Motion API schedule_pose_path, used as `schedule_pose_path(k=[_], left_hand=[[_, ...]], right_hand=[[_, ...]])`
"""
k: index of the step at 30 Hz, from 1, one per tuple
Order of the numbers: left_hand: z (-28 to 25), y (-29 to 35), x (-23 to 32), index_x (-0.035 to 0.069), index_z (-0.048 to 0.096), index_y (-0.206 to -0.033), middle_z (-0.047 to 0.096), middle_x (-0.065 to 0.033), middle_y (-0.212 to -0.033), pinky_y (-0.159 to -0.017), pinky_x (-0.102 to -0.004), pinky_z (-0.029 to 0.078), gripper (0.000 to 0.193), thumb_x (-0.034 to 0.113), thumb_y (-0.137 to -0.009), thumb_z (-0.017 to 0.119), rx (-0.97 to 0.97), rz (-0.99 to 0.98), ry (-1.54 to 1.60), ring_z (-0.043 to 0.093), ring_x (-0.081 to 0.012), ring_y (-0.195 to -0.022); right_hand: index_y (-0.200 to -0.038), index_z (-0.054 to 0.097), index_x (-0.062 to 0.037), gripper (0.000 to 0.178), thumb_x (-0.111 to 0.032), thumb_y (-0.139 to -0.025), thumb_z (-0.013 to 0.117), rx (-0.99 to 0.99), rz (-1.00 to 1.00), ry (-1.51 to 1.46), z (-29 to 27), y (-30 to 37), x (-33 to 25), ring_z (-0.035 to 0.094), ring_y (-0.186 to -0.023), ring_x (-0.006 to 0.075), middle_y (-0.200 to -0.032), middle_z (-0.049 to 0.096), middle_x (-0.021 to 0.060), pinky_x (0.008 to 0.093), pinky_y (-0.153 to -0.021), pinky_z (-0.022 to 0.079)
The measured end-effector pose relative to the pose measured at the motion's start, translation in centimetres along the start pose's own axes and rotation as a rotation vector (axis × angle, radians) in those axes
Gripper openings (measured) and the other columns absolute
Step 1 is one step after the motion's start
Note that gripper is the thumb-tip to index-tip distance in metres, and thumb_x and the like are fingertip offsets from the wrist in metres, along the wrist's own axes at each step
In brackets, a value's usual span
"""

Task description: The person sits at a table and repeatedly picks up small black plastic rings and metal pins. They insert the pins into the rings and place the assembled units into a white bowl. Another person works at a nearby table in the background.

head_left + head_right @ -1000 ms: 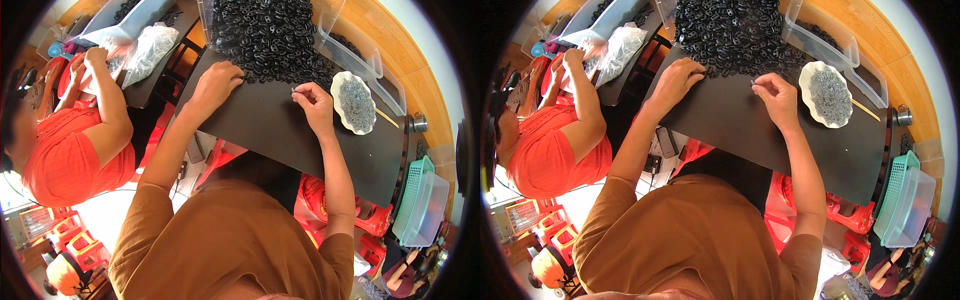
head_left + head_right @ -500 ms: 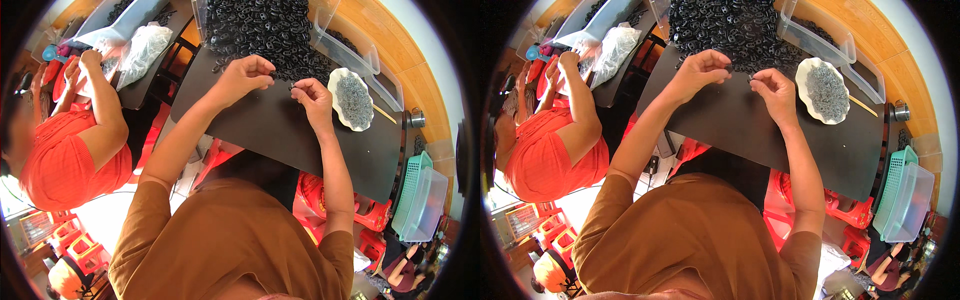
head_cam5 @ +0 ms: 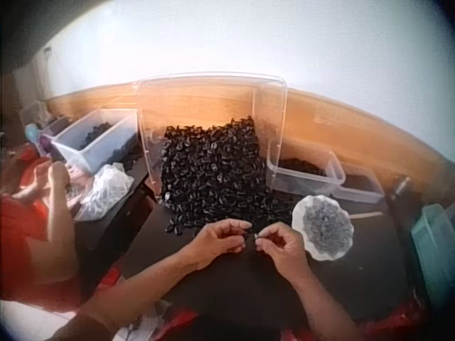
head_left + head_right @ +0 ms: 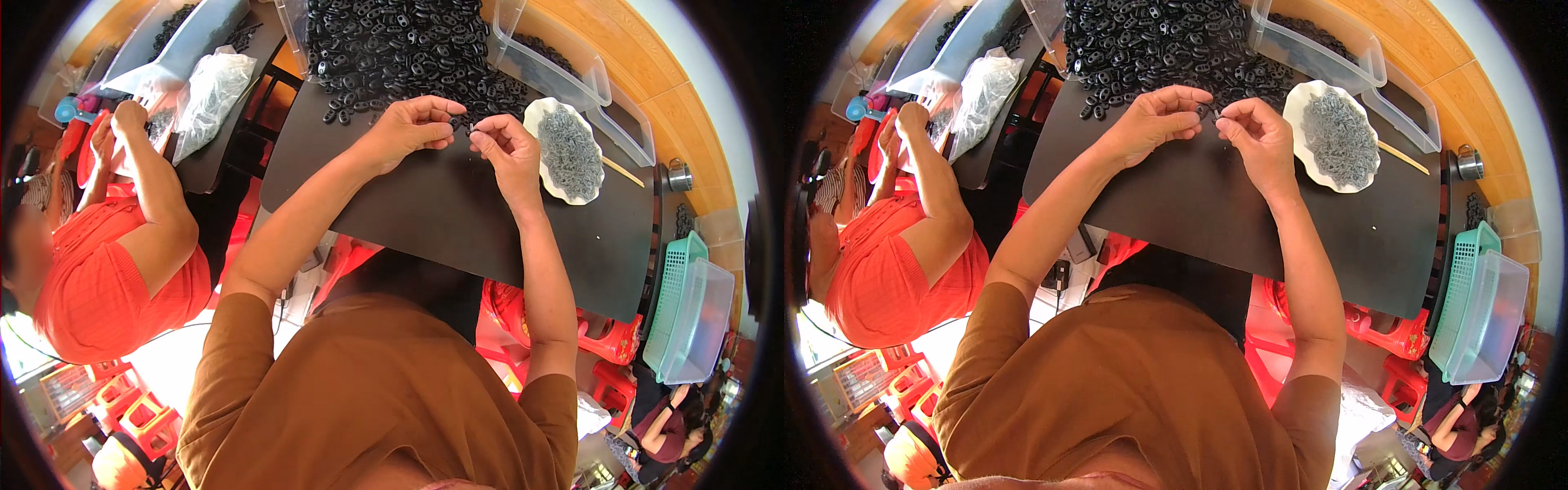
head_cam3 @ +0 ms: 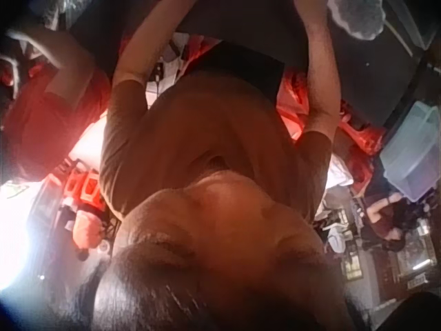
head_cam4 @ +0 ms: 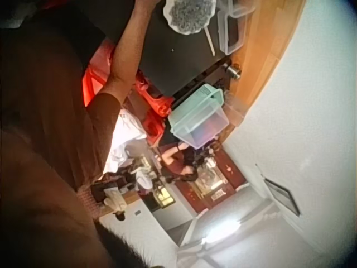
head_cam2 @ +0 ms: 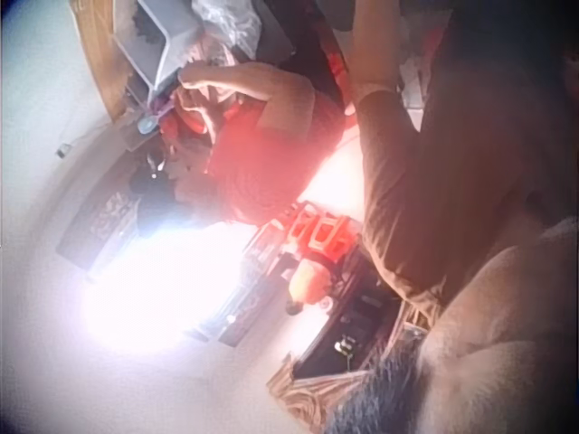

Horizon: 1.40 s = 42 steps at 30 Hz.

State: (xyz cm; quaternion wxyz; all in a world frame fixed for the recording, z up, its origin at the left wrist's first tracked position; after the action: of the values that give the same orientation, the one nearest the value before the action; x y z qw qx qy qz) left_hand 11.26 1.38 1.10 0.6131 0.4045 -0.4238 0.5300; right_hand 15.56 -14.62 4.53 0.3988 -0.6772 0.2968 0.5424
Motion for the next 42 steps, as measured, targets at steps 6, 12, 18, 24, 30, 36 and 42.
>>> schedule_pose_path(k=[6, 12, 18, 24, 30, 36, 42], left_hand=[[0.2, -0.1, -0.7, 0.007, 0.061, -0.118, 0.066, -0.0022, -0.104, -0.087, -0.0242, 0.055, 0.023, 0.008, -0.095, 0.066, -0.069, 0.012, 0.241, 0.066, -0.0122, -0.095], [-0.3, -0.1, -0.6, 0.008, 0.062, -0.108, 0.067, -0.0050, -0.107, -0.085, -0.0245, 0.055, 0.015, 0.007, -0.094, 0.067, 0.002, 0.029, 0.197, 0.066, -0.0126, -0.094], [-0.4, -0.1, -0.9, 0.005, 0.063, -0.105, 0.068, -0.0053, -0.103, -0.080, -0.0244, 0.055, 0.016, 0.004, -0.090, 0.070, 0.024, 0.064, 0.012, 0.066, -0.0117, -0.088], [1.0, 0.5, -0.6, 0.004, 0.065, -0.106, 0.067, -0.0047, -0.099, -0.079, -0.0243, 0.055, 0.019, 0.004, -0.088, 0.070, -0.029, 0.088, -0.125, 0.066, -0.0112, -0.086], [-0.7, 0.1, -0.9, 0.006, 0.065, -0.105, 0.067, -0.0037, -0.102, -0.083, -0.0267, 0.057, 0.014, 0.006, -0.092, 0.069, 0.061, 0.016, 0.275, 0.069, -0.0163, -0.093], [-0.9, 0.1, -1.2, 0.007, 0.065, -0.102, 0.067, -0.0035, -0.101, -0.083, -0.0277, 0.058, 0.013, 0.006, -0.091, 0.071, 0.078, 0.010, 0.392, 0.070, -0.0191, -0.095], [-0.5, 0.4, -0.6, 0.007, 0.065, -0.105, 0.068, -0.0030, -0.099, -0.083, -0.0273, 0.058, 0.016, 0.007, -0.090, 0.072, 0.092, 0.025, 0.282, 0.069, -0.0165, -0.094]], right_hand=[[-0.093, 0.065, -0.0041, 0.007, -0.006, -0.090, 0.071, -0.001, 0.007, 0.013, 0.0, 0.0, 0.2, 0.063, -0.073, 0.0075, -0.083, 0.066, -0.0004, 0.0205, -0.064, 0.048], [-0.093, 0.065, -0.0045, 0.007, -0.006, -0.090, 0.071, -0.004, 0.014, -0.014, 0.2, 0.1, 0.1, 0.064, -0.072, 0.0077, -0.083, 0.066, -0.0003, 0.0205, -0.063, 0.048], [-0.094, 0.065, -0.0048, 0.007, -0.007, -0.090, 0.070, -0.020, -0.003, -0.002, 0.4, 0.1, 0.1, 0.064, -0.072, 0.0075, -0.084, 0.067, -0.0006, 0.0206, -0.063, 0.048], [-0.094, 0.066, -0.0050, 0.007, -0.007, -0.090, 0.070, -0.024, 0.034, 0.003, 0.6, 0.3, 0.2, 0.064, -0.074, 0.0072, -0.084, 0.067, -0.0007, 0.0206, -0.063, 0.048], [-0.094, 0.066, -0.0042, 0.008, -0.005, -0.089, 0.071, -0.010, 0.010, 0.046, 0.3, 0.2, -0.1, 0.064, -0.072, 0.0069, -0.084, 0.067, -0.0005, 0.0201, -0.064, 0.049], [-0.091, 0.067, -0.0015, 0.006, 0.000, -0.087, 0.071, -0.023, -0.063, 0.126, 1.4, 0.4, -0.2, 0.063, -0.071, 0.0067, -0.082, 0.068, 0.0009, 0.0215, -0.065, 0.051], [-0.091, 0.067, -0.0014, 0.007, 0.000, -0.086, 0.072, -0.007, -0.027, 0.144, 1.2, 0.4, -0.1, 0.063, -0.070, 0.0068, -0.081, 0.068, 0.0010, 0.0220, -0.065, 0.052]])
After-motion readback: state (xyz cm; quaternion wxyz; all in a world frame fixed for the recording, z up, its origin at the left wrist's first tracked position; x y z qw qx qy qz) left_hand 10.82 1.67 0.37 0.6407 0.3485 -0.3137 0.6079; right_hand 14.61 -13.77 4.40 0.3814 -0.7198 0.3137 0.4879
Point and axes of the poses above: each hand's wrist, its own y-axis away from the middle knuckle, its own z-axis out of the palm, x = y × z, the point moved 7 cm from there along -y, towards the middle knuckle
